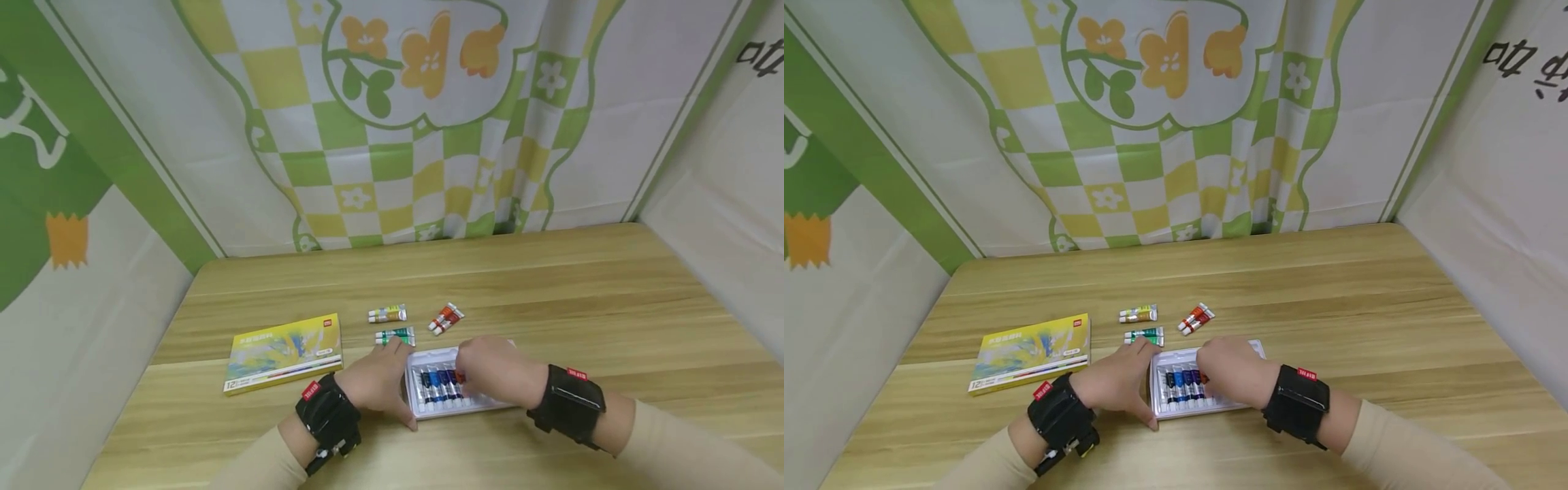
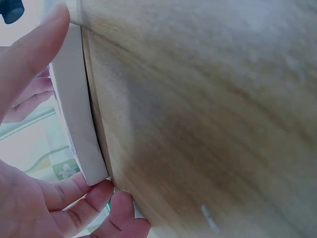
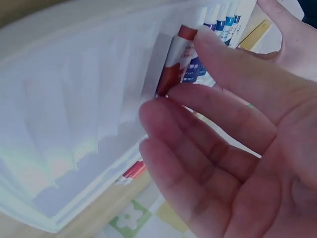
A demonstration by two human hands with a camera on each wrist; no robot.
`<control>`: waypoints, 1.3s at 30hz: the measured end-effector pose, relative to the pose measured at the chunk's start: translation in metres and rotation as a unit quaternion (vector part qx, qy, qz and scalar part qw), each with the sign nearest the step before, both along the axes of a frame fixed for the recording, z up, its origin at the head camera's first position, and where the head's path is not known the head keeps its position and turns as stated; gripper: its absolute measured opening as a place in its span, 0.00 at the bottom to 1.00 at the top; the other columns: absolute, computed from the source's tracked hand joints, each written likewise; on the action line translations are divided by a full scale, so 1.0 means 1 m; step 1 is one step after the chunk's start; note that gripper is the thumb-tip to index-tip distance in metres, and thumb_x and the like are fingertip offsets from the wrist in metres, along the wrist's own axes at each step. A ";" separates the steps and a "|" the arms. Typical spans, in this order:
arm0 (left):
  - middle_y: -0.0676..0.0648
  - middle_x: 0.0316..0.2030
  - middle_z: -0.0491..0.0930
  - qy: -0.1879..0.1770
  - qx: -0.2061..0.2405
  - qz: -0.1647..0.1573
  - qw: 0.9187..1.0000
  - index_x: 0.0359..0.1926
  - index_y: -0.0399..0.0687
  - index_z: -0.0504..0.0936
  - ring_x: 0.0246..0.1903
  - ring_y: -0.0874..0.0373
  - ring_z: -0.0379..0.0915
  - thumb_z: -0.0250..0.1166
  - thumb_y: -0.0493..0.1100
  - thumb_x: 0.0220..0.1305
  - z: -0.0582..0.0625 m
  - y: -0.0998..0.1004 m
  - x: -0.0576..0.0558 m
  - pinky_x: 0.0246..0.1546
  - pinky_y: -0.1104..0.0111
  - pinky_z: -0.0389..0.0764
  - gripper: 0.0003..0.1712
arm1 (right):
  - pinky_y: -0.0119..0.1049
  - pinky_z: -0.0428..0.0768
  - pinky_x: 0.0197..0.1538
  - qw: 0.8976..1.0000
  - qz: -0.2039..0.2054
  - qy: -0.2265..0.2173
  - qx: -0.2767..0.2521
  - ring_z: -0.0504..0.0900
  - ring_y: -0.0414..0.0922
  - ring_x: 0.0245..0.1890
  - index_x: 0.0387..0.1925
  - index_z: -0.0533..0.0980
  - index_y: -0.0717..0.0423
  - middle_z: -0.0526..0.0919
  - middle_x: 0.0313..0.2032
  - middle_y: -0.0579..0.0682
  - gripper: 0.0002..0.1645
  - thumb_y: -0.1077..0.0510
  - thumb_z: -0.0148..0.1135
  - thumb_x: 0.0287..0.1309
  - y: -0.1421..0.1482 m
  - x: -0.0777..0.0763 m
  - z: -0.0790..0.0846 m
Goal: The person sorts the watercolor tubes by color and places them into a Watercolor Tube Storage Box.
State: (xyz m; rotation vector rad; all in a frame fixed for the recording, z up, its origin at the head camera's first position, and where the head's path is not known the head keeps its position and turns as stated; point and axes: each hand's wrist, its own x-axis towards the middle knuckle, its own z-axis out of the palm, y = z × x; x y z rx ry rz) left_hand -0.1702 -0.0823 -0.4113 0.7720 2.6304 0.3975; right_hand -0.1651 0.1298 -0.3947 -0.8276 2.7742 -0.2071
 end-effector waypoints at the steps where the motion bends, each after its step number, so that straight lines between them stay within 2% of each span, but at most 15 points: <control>1: 0.43 0.56 0.66 0.002 0.000 0.001 1.000 0.64 0.37 0.62 0.52 0.51 0.66 0.79 0.64 0.24 0.001 0.000 -0.001 0.57 0.60 0.73 0.66 | 0.30 0.71 0.26 1.000 0.003 0.001 0.001 0.68 0.37 0.21 0.21 0.79 0.49 0.75 0.21 0.39 0.08 0.55 0.72 0.43 0.000 0.000 0.001; 3: 0.43 0.56 0.66 0.004 0.002 0.003 1.000 0.64 0.38 0.62 0.53 0.51 0.66 0.79 0.64 0.24 0.001 -0.001 -0.001 0.57 0.60 0.73 0.66 | 0.30 0.71 0.26 1.000 0.017 0.005 0.002 0.69 0.37 0.21 0.22 0.79 0.50 0.75 0.22 0.39 0.08 0.54 0.72 0.44 0.001 -0.001 0.002; 7: 0.42 0.57 0.66 0.002 0.008 0.004 1.000 0.65 0.37 0.62 0.55 0.49 0.66 0.79 0.64 0.24 0.000 -0.002 0.000 0.58 0.59 0.72 0.67 | 0.29 0.71 0.26 0.997 0.071 0.011 0.008 0.69 0.35 0.21 0.26 0.81 0.50 0.77 0.25 0.40 0.07 0.53 0.69 0.48 0.009 -0.002 0.002; 11: 0.41 0.58 0.66 -0.001 0.007 0.000 1.000 0.65 0.37 0.61 0.56 0.48 0.66 0.78 0.66 0.25 -0.001 -0.002 0.002 0.59 0.59 0.72 0.67 | 0.29 0.76 0.30 0.993 0.121 0.001 0.011 0.72 0.33 0.25 0.32 0.82 0.50 0.80 0.30 0.42 0.08 0.50 0.67 0.52 0.018 -0.002 0.003; 14: 0.41 0.58 0.66 0.000 0.003 0.000 1.000 0.65 0.37 0.61 0.56 0.48 0.66 0.78 0.65 0.25 -0.001 -0.003 0.003 0.59 0.59 0.72 0.67 | 0.31 0.79 0.36 0.991 0.128 -0.032 0.009 0.76 0.33 0.30 0.36 0.82 0.49 0.82 0.33 0.42 0.12 0.49 0.66 0.52 0.021 -0.004 0.007; 18: 0.42 0.57 0.66 0.002 0.000 -0.003 1.000 0.65 0.37 0.61 0.55 0.50 0.66 0.78 0.65 0.25 0.000 -0.002 0.002 0.59 0.60 0.72 0.67 | 0.32 0.80 0.42 0.989 0.107 -0.101 0.010 0.79 0.35 0.36 0.40 0.83 0.49 0.84 0.37 0.41 0.14 0.48 0.66 0.52 0.020 -0.012 0.015; 21: 0.41 0.57 0.66 0.005 0.003 -0.005 1.000 0.65 0.36 0.61 0.55 0.49 0.67 0.78 0.65 0.25 0.000 -0.001 0.002 0.59 0.60 0.72 0.67 | 0.34 0.79 0.47 0.984 0.090 -0.150 0.026 0.80 0.38 0.42 0.42 0.82 0.49 0.84 0.41 0.42 0.16 0.48 0.67 0.51 0.018 -0.023 0.022; 24: 0.42 0.56 0.66 0.011 0.002 -0.005 1.000 0.65 0.36 0.61 0.54 0.49 0.67 0.78 0.65 0.24 -0.001 -0.001 0.002 0.58 0.60 0.72 0.67 | 0.34 0.78 0.47 0.977 0.085 -0.194 0.028 0.79 0.38 0.42 0.45 0.81 0.48 0.83 0.41 0.41 0.18 0.50 0.67 0.51 0.016 -0.040 0.027; 29: 0.42 0.57 0.66 0.018 -0.002 -0.007 1.000 0.65 0.36 0.61 0.53 0.51 0.67 0.78 0.66 0.25 -0.002 -0.002 0.001 0.58 0.62 0.72 0.67 | 0.29 0.78 0.44 0.959 0.135 -0.248 -0.023 0.77 0.34 0.39 0.53 0.78 0.51 0.82 0.40 0.40 0.22 0.53 0.64 0.55 0.017 -0.070 0.025; 31: 0.43 0.56 0.66 0.018 0.000 -0.009 1.000 0.65 0.36 0.61 0.53 0.51 0.67 0.78 0.66 0.25 -0.002 -0.002 0.000 0.58 0.62 0.72 0.67 | 0.28 0.78 0.43 0.953 0.140 -0.262 -0.050 0.78 0.34 0.38 0.53 0.77 0.54 0.83 0.39 0.42 0.22 0.55 0.64 0.55 0.017 -0.080 0.022; 33: 0.43 0.56 0.66 0.016 0.000 -0.007 1.000 0.65 0.36 0.61 0.52 0.52 0.67 0.78 0.66 0.25 -0.003 -0.002 0.000 0.58 0.62 0.72 0.67 | 0.29 0.78 0.40 0.955 0.125 -0.260 -0.077 0.77 0.36 0.36 0.52 0.77 0.56 0.83 0.38 0.43 0.21 0.57 0.64 0.55 0.017 -0.090 0.020; 35: 0.43 0.56 0.66 0.016 -0.002 -0.005 1.000 0.65 0.36 0.61 0.53 0.52 0.67 0.78 0.66 0.25 -0.003 -0.002 -0.001 0.58 0.62 0.72 0.67 | 0.30 0.78 0.37 0.960 0.088 -0.243 -0.105 0.77 0.38 0.34 0.49 0.78 0.58 0.82 0.36 0.45 0.19 0.59 0.64 0.54 0.016 -0.099 0.018; 39: 0.42 0.57 0.66 0.009 -0.001 0.000 1.000 0.65 0.37 0.61 0.54 0.51 0.67 0.78 0.66 0.24 -0.003 -0.001 -0.001 0.59 0.61 0.72 0.68 | 0.28 0.74 0.28 0.975 -0.003 -0.170 -0.146 0.75 0.41 0.25 0.40 0.80 0.60 0.79 0.27 0.46 0.13 0.60 0.66 0.52 0.012 -0.113 0.010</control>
